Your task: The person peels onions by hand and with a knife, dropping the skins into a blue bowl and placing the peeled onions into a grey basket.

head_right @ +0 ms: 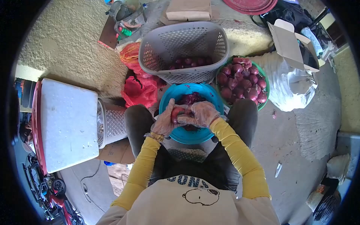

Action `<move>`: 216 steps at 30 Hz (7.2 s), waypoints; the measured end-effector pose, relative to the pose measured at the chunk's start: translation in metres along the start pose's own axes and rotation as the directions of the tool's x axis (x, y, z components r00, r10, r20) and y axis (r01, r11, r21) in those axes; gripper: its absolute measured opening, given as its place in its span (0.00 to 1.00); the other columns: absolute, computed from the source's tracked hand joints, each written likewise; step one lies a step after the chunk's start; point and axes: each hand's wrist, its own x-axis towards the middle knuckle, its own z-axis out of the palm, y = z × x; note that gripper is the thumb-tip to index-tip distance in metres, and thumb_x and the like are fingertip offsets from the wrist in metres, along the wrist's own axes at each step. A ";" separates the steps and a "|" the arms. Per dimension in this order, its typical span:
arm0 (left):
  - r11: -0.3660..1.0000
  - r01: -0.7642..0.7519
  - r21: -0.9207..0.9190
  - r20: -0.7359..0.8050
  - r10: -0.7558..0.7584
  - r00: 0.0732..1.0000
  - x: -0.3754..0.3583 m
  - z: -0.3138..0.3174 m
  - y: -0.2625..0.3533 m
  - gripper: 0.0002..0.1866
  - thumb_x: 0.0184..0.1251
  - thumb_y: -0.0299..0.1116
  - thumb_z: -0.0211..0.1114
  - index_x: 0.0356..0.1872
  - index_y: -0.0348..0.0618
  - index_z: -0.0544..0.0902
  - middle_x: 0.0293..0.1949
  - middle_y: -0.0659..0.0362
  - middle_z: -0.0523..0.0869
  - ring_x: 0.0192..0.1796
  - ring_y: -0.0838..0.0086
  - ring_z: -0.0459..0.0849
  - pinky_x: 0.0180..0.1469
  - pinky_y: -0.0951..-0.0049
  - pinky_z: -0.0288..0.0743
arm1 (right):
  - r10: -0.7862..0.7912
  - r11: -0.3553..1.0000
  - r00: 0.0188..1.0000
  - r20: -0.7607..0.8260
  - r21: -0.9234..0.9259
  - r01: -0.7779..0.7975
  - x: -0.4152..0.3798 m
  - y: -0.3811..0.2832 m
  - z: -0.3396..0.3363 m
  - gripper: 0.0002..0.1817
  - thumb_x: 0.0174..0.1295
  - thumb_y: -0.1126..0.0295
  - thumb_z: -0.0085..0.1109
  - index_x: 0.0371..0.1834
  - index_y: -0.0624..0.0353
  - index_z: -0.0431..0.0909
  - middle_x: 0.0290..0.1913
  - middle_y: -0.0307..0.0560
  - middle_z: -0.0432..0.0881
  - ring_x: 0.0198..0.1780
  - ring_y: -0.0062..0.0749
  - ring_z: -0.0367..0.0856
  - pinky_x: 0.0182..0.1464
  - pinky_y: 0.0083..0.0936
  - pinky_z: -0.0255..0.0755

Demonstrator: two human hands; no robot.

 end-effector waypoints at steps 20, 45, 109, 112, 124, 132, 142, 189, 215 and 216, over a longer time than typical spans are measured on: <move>0.999 -0.035 -0.037 -0.110 0.030 0.993 0.007 -0.001 -0.010 0.33 0.80 0.61 0.53 0.50 0.32 0.81 0.48 0.46 0.87 0.45 0.62 0.90 0.47 0.64 0.90 | -0.018 0.995 0.998 -0.066 -0.103 0.011 -0.005 -0.001 -0.002 0.40 0.52 0.24 0.64 0.53 0.47 0.86 0.39 0.57 0.88 0.44 0.55 0.86 0.50 0.46 0.78; 0.999 -0.038 -0.033 -0.135 0.033 0.990 -0.004 0.010 -0.004 0.36 0.77 0.64 0.54 0.53 0.32 0.78 0.50 0.47 0.86 0.47 0.61 0.89 0.52 0.56 0.90 | 0.004 0.992 0.998 -0.060 0.128 0.003 -0.005 -0.006 0.006 0.36 0.60 0.29 0.61 0.41 0.55 0.90 0.33 0.58 0.87 0.39 0.56 0.86 0.44 0.46 0.77; 0.980 -0.136 -0.143 -0.172 0.111 0.979 0.006 -0.015 -0.001 0.32 0.77 0.64 0.57 0.55 0.39 0.77 0.48 0.52 0.85 0.47 0.62 0.87 0.43 0.61 0.86 | -0.244 0.961 0.967 0.068 -0.119 0.251 -0.015 0.001 0.013 0.33 0.59 0.30 0.64 0.38 0.50 0.92 0.30 0.51 0.88 0.36 0.53 0.88 0.42 0.44 0.80; 0.961 -0.179 -0.213 -0.213 0.133 0.968 0.004 -0.021 0.002 0.33 0.77 0.65 0.55 0.55 0.39 0.76 0.49 0.51 0.85 0.47 0.59 0.87 0.44 0.59 0.87 | -0.226 0.961 0.969 0.096 -0.140 0.238 -0.015 0.000 0.010 0.34 0.59 0.28 0.62 0.38 0.51 0.92 0.31 0.51 0.89 0.38 0.53 0.88 0.44 0.44 0.81; 0.930 -0.288 -0.227 -0.222 0.239 0.945 -0.002 -0.012 0.006 0.25 0.77 0.50 0.64 0.57 0.37 0.74 0.51 0.49 0.83 0.54 0.52 0.87 0.52 0.54 0.89 | 0.274 0.950 0.936 0.220 -0.214 -0.228 -0.002 0.012 0.023 0.37 0.61 0.28 0.56 0.45 0.53 0.90 0.43 0.56 0.90 0.50 0.54 0.88 0.56 0.46 0.78; 0.914 -0.290 -0.282 -0.188 0.244 0.951 0.009 -0.035 -0.004 0.19 0.78 0.42 0.65 0.57 0.39 0.73 0.52 0.49 0.81 0.51 0.54 0.86 0.53 0.53 0.88 | 0.317 0.942 0.940 0.126 -0.155 -0.297 -0.007 0.021 0.021 0.29 0.58 0.39 0.68 0.49 0.52 0.89 0.48 0.57 0.89 0.53 0.52 0.87 0.57 0.45 0.78; 0.965 -0.163 -0.207 -0.167 0.130 0.977 0.010 -0.025 -0.008 0.20 0.80 0.45 0.62 0.59 0.40 0.74 0.54 0.50 0.81 0.57 0.57 0.83 0.56 0.50 0.84 | 0.227 0.575 0.970 -0.081 0.815 -0.067 0.006 0.001 0.021 0.31 0.59 0.53 0.79 0.58 0.63 0.81 0.45 0.43 0.86 0.44 0.24 0.81 0.52 0.28 0.77; 0.971 -0.186 -0.152 -0.130 0.167 0.977 0.002 -0.007 -0.005 0.19 0.79 0.42 0.64 0.60 0.40 0.76 0.56 0.54 0.81 0.59 0.62 0.83 0.59 0.56 0.86 | 0.155 0.305 0.987 0.036 0.949 -0.083 0.015 0.013 0.040 0.22 0.64 0.65 0.74 0.58 0.61 0.80 0.40 0.39 0.85 0.37 0.23 0.80 0.43 0.26 0.77; 0.937 -0.337 -0.089 -0.163 0.320 0.933 0.002 -0.007 0.004 0.23 0.75 0.39 0.67 0.65 0.45 0.73 0.59 0.52 0.80 0.53 0.58 0.86 0.54 0.59 0.87 | 0.462 0.431 0.875 0.140 0.827 -0.360 0.012 0.017 0.023 0.27 0.72 0.42 0.59 0.53 0.57 0.79 0.37 0.39 0.80 0.34 0.25 0.77 0.39 0.26 0.73; 0.936 -0.340 -0.090 -0.164 0.322 0.932 0.001 -0.005 0.007 0.23 0.75 0.39 0.67 0.65 0.45 0.73 0.59 0.52 0.80 0.53 0.58 0.86 0.54 0.59 0.87 | 0.481 0.304 0.852 0.207 0.873 -0.383 0.010 0.010 0.018 0.28 0.74 0.40 0.55 0.54 0.56 0.79 0.35 0.37 0.79 0.35 0.23 0.76 0.39 0.24 0.73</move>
